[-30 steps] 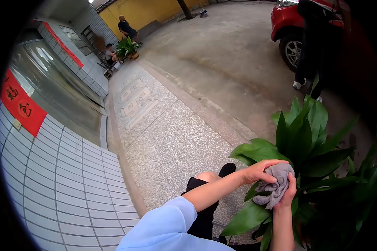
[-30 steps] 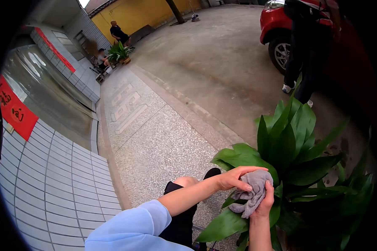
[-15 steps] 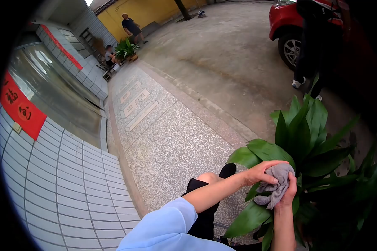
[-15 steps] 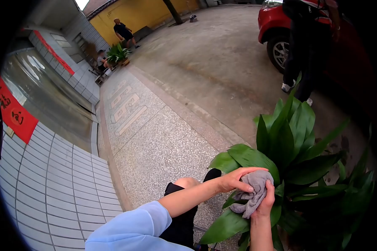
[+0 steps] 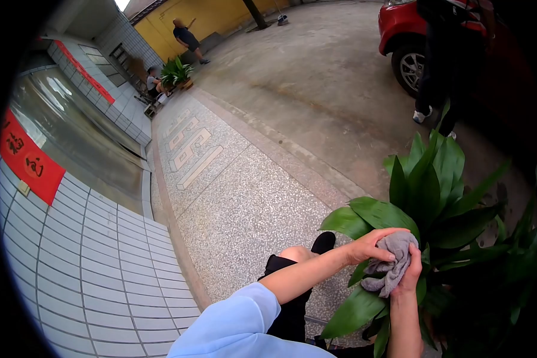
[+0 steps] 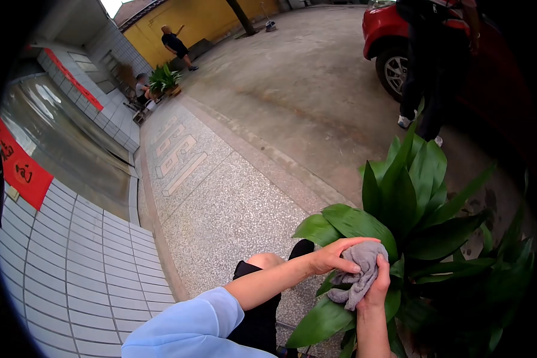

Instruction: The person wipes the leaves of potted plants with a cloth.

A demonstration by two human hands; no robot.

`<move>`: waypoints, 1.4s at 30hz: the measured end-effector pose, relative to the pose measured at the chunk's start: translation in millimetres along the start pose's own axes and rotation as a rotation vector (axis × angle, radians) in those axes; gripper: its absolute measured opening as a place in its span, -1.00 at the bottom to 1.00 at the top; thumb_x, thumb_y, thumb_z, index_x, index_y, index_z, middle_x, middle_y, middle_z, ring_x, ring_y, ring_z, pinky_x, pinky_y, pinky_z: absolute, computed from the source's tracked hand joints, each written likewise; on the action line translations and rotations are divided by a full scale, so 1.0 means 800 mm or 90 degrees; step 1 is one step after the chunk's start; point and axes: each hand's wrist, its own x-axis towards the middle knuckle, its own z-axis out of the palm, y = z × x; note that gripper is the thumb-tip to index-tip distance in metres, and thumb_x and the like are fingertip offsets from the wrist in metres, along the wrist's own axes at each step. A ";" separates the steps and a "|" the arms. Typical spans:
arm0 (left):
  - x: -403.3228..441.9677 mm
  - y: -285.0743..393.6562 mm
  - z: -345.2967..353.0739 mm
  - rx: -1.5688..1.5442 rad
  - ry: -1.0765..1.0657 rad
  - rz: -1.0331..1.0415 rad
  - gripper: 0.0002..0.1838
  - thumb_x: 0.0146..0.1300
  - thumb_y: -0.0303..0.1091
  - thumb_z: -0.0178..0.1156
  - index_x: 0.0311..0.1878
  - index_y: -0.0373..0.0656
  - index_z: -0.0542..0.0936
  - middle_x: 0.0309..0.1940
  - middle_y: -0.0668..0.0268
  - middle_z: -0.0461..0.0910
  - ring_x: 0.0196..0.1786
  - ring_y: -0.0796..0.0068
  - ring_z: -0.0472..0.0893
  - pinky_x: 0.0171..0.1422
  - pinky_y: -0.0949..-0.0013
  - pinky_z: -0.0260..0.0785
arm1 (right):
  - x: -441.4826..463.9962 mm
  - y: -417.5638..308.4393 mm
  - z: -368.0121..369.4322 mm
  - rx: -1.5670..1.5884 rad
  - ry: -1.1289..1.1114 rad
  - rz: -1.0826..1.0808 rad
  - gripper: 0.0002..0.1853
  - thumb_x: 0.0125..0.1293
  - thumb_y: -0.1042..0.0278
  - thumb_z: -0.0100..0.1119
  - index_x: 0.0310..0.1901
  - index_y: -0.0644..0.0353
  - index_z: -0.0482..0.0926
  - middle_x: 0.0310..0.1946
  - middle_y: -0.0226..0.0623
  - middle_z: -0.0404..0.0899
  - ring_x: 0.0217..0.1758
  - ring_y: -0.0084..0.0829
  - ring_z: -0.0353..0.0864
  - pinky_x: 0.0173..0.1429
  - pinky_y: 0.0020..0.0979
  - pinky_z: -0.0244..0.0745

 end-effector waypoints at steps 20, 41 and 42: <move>0.001 -0.007 -0.001 0.022 0.001 0.005 -0.14 0.06 -0.33 0.36 0.43 -0.30 0.20 0.26 0.20 0.42 0.29 0.42 0.41 0.44 0.33 0.17 | 0.000 0.001 -0.004 0.023 0.009 0.011 -0.55 0.40 0.04 -0.14 0.05 0.26 0.50 -0.07 -0.21 0.60 0.00 -0.30 0.60 0.13 -0.30 0.48; -0.002 -0.003 0.007 0.101 0.001 0.015 -0.13 0.16 -0.26 0.32 0.49 -0.25 0.13 0.28 0.21 0.40 0.30 0.43 0.38 0.45 0.33 0.15 | -0.003 0.000 -0.003 0.025 0.024 0.003 -0.56 0.41 0.05 -0.13 0.03 0.26 0.51 -0.09 -0.22 0.61 -0.02 -0.32 0.61 0.11 -0.33 0.49; -0.002 -0.003 0.007 0.103 0.001 0.014 -0.13 0.16 -0.26 0.32 0.49 -0.25 0.13 0.28 0.21 0.40 0.30 0.43 0.38 0.45 0.33 0.15 | -0.003 -0.001 -0.002 0.024 0.025 0.004 -0.56 0.41 0.05 -0.13 0.03 0.26 0.51 -0.09 -0.22 0.61 -0.02 -0.32 0.61 0.11 -0.33 0.49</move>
